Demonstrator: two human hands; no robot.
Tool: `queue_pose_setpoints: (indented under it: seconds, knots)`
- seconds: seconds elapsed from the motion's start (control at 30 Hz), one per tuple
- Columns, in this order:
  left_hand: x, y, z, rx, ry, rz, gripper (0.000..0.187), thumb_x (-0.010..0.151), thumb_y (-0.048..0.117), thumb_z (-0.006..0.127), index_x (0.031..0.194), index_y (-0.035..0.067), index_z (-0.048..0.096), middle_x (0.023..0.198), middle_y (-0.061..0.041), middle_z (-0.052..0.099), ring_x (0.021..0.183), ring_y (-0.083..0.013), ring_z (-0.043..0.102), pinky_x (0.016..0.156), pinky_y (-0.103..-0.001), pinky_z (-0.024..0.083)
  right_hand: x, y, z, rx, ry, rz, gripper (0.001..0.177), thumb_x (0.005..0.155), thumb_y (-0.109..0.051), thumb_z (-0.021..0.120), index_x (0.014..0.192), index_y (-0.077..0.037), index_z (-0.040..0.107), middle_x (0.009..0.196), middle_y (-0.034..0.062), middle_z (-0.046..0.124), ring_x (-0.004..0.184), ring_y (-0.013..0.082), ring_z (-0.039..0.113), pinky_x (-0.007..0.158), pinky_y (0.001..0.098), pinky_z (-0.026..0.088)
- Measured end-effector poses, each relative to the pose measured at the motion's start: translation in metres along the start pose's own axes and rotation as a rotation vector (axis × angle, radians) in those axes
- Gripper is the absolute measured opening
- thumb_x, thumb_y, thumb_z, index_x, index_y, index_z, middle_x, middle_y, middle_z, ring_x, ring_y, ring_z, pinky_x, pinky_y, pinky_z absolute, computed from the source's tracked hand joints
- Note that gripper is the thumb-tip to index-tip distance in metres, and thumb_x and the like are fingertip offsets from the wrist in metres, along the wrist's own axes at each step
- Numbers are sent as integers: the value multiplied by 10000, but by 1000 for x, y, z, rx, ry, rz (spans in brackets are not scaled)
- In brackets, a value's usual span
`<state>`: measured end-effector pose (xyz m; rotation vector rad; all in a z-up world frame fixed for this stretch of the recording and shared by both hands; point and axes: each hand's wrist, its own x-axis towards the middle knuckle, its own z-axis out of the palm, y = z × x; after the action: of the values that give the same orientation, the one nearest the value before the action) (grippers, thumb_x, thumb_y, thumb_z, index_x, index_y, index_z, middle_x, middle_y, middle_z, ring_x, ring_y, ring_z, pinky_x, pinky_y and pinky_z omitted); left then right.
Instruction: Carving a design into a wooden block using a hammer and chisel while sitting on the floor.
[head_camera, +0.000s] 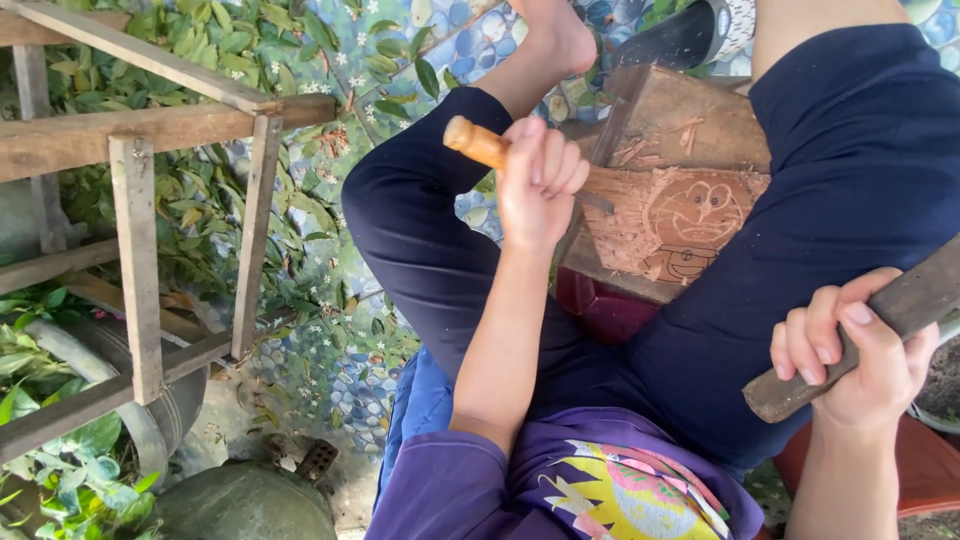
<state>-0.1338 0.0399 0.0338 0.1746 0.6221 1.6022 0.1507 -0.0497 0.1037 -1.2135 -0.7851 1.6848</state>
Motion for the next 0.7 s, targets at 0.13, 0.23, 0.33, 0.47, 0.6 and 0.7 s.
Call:
queue_pose_setpoints:
  seconds: [0.13, 0.23, 0.33, 0.47, 0.6, 0.7]
  knots:
    - [9, -6, -7, 270, 264, 254, 456, 955, 266, 580, 617, 218, 278, 504, 86, 190, 412, -58, 157, 428, -280, 112, -2, 6, -8, -10, 1, -12, 83, 1022, -194, 477, 954, -204, 524, 625, -29, 372, 389, 86, 365, 378, 260, 398]
    - [9, 7, -8, 390, 284, 433, 483, 942, 262, 618, 701, 183, 207, 599, 56, 144, 515, -75, 133, 507, -296, 115, -2, 8, -12, 6, 0, -7, 70, 1008, -207, 468, 946, -204, 501, 603, -22, 346, 379, 95, 340, 374, 264, 389]
    - [4, 9, -1, 23, 100, 304, 445, 1000, 191, 467, 587, 167, 305, 480, 50, 188, 439, -67, 119, 457, -270, 89, -2, 5, -8, 14, -18, -21, 109, 1023, -210, 450, 916, -188, 455, 601, -23, 335, 379, 90, 331, 385, 260, 397]
    - [10, 12, -3, 636, 267, 441, 506, 968, 265, 579, 621, 173, 222, 574, 67, 154, 520, -67, 150, 509, -275, 123, -1, 5, -8, -12, -3, -13, 106, 1010, -227, 469, 911, -191, 454, 599, -23, 332, 378, 91, 326, 378, 259, 384]
    - [-1, 17, -4, 829, 389, 447, 453, 976, 302, 566, 683, 171, 245, 592, 56, 278, 551, -60, 267, 522, -270, 223, -3, 8, -13, 9, -17, -17, 90, 1006, -211, 450, 919, -196, 469, 597, -25, 339, 373, 92, 329, 372, 261, 386]
    - [-11, 12, -1, 890, 73, 471, 297, 943, 135, 611, 696, 119, 446, 674, 55, 413, 637, -70, 356, 578, -276, 324, -2, 10, -16, 41, -16, -24, 76, 1029, -196, 454, 964, -195, 494, 610, -21, 349, 384, 86, 333, 386, 253, 408]
